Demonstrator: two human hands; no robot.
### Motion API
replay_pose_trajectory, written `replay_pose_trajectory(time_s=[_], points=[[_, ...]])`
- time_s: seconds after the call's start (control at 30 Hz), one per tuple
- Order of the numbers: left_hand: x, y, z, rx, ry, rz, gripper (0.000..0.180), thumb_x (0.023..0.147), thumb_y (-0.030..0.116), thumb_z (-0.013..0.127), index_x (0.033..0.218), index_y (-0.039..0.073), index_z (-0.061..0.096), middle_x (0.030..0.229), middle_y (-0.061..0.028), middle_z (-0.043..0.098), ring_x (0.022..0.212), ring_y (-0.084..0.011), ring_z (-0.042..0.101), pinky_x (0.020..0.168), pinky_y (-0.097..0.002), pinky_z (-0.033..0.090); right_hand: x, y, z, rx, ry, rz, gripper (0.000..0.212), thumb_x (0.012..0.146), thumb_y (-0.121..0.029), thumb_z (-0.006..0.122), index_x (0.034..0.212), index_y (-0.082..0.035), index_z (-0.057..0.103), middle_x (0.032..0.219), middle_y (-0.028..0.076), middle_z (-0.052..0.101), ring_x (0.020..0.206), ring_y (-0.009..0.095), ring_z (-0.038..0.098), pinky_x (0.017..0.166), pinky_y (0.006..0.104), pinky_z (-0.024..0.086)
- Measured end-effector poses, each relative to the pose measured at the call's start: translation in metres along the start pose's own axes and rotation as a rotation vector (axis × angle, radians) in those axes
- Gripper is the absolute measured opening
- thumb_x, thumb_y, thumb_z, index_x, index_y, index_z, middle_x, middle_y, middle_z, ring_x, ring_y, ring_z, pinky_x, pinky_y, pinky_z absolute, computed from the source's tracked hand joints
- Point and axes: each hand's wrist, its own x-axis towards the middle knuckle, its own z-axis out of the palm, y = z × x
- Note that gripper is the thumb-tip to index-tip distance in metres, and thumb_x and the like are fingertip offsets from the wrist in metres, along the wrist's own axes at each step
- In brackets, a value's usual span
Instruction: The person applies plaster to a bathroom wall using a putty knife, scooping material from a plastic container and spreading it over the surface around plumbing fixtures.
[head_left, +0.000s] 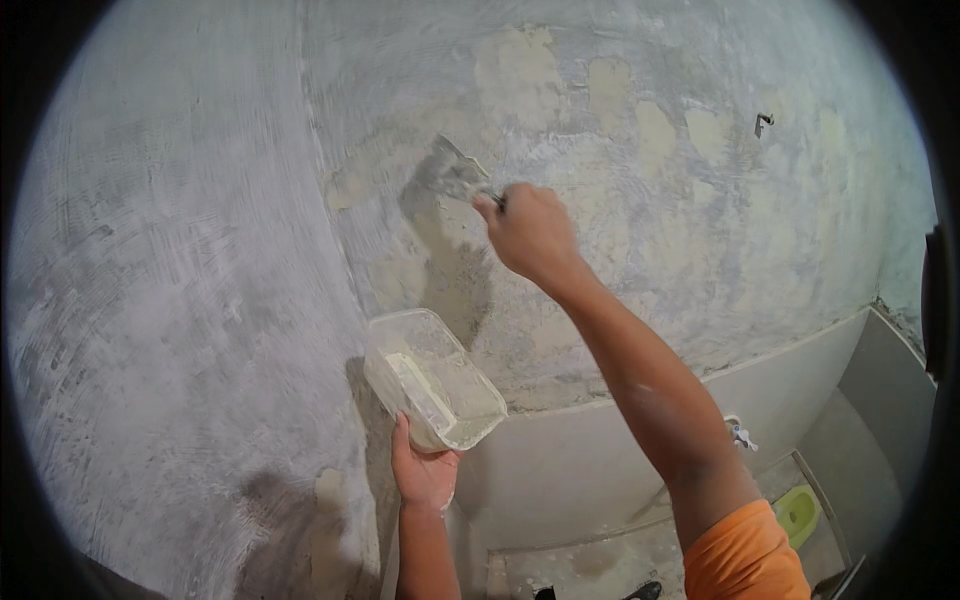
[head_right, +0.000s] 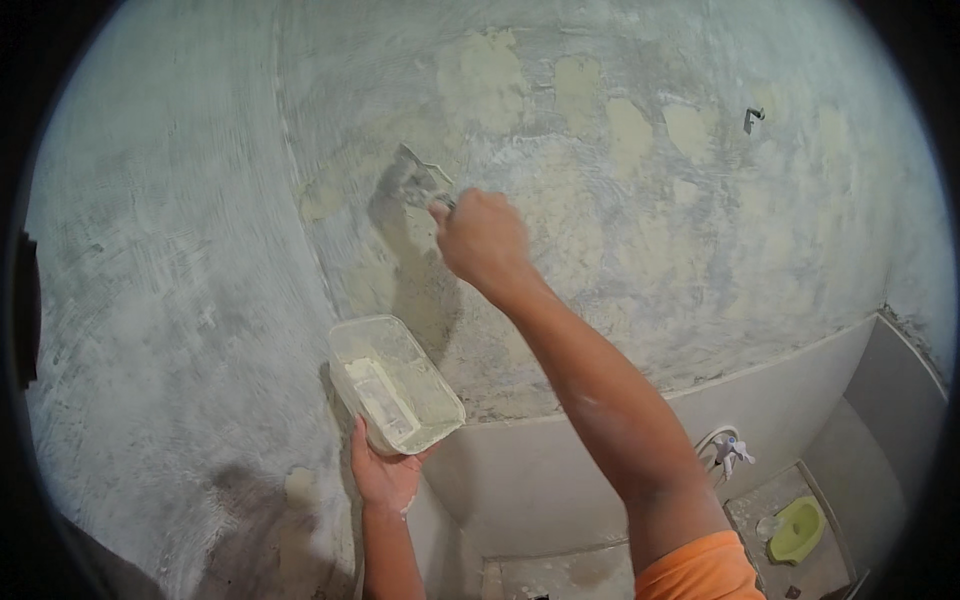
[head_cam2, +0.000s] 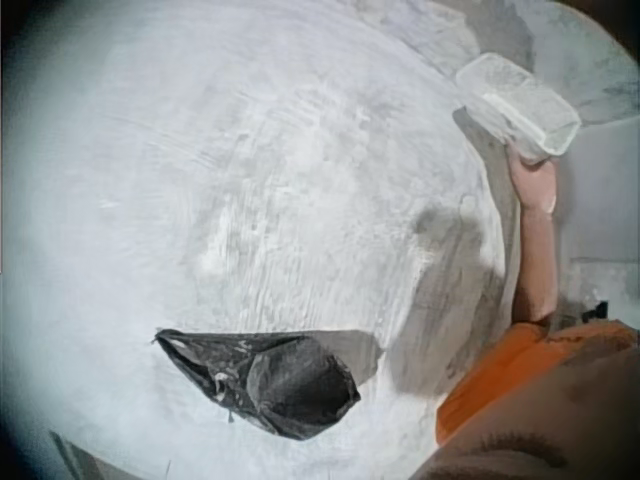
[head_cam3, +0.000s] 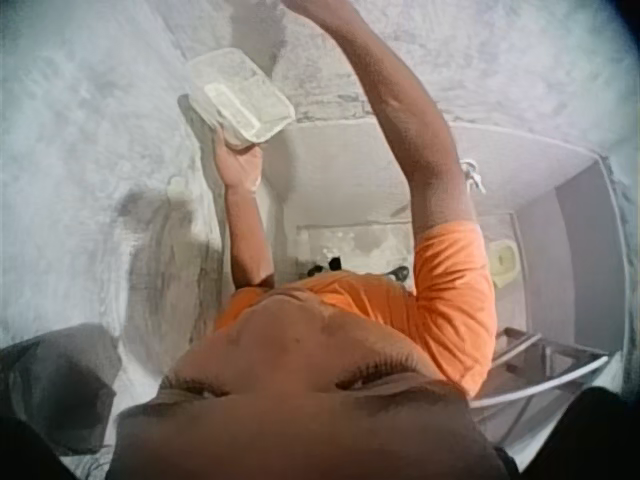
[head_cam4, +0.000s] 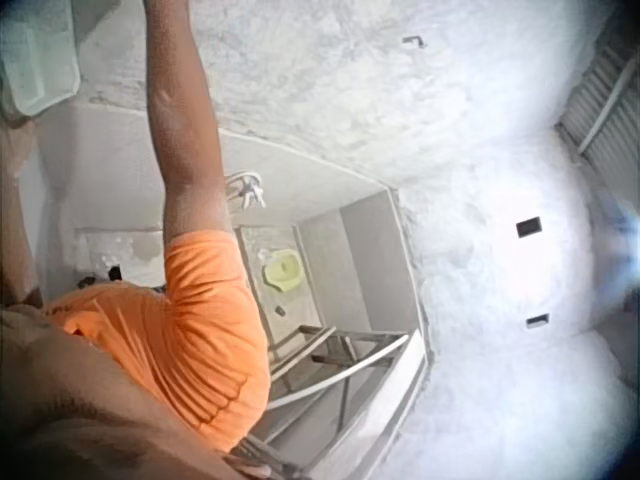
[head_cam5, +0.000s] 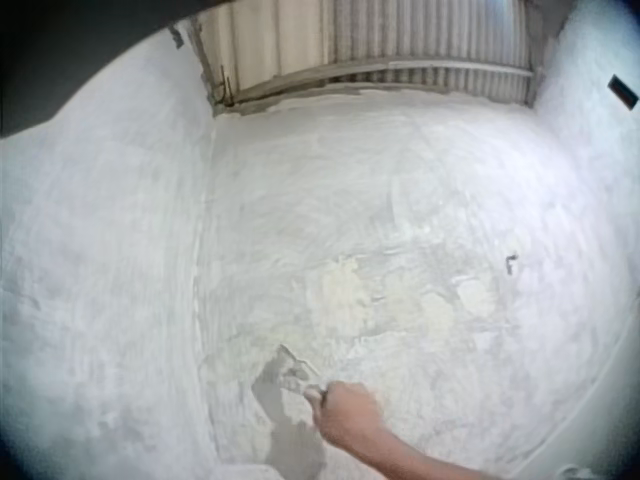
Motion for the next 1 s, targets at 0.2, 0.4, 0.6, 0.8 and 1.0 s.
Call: replay_pose_trajectory(time_s=[0.2, 0.4, 0.6, 0.8, 1.0], points=[[0.008, -0.032, 0.008, 0.013, -0.005, 0.012, 0.072, 0.101, 0.052, 0.045, 0.154, 0.007, 0.029, 0.152, -0.0158, 0.041, 0.135, -0.0382, 0.046, 0.102, -0.0578, 0.047, -0.029, 0.087, 0.055, 0.194, 0.026, 0.287, 0.058, 0.090, -0.047, 0.068, 0.071, 0.009, 0.065, 0.070, 0.028, 0.063, 0.067, 0.044, 0.062, 0.062, 0.0493, 0.047], [-0.018, -0.021, -0.011, 0.031, 0.045, -0.003, 0.073, 0.101, 0.050, 0.047, 0.155, 0.005, 0.025, 0.153, -0.0180, 0.039, 0.136, -0.0393, 0.046, 0.102, -0.0581, 0.047, -0.170, 0.126, 0.068, 0.164, 0.145, 0.325, 0.059, 0.090, -0.047, 0.068, 0.066, 0.007, 0.063, 0.056, 0.023, 0.056, 0.052, 0.035, 0.057, 0.056, 0.0462, 0.041], [-0.056, 0.007, -0.043, 0.024, 0.062, 0.025, 0.077, 0.100, 0.053, 0.048, 0.155, 0.004, 0.025, 0.152, -0.0200, 0.039, 0.134, -0.0398, 0.047, 0.100, -0.0581, 0.049, -0.181, 0.059, 0.031, 0.303, -0.032, 0.459, 0.054, 0.092, -0.042, 0.066, 0.067, 0.005, 0.061, 0.060, 0.019, 0.058, 0.057, 0.032, 0.056, 0.057, 0.0436, 0.042], [-0.081, 0.034, -0.027, 0.043, 0.109, 0.026, 0.078, 0.100, 0.052, 0.048, 0.156, 0.004, 0.023, 0.153, -0.0200, 0.038, 0.135, -0.0399, 0.046, 0.101, -0.0575, 0.048, -0.095, -0.010, 0.046, 0.444, 0.073, 0.248, 0.051, 0.092, -0.038, 0.065, 0.065, 0.004, 0.059, 0.057, 0.014, 0.058, 0.054, 0.026, 0.053, 0.059, 0.0407, 0.043], [-0.094, 0.047, -0.033, -0.046, 0.069, 0.008, 0.069, 0.099, 0.046, 0.054, 0.152, 0.006, 0.033, 0.151, -0.0132, 0.043, 0.136, -0.0325, 0.045, 0.108, -0.0533, 0.042, -0.199, 0.061, 0.066, 0.379, 0.122, 0.363, 0.048, 0.092, -0.039, 0.065, 0.072, 0.005, 0.062, 0.064, 0.023, 0.057, 0.061, 0.038, 0.055, 0.062, 0.0459, 0.043]])
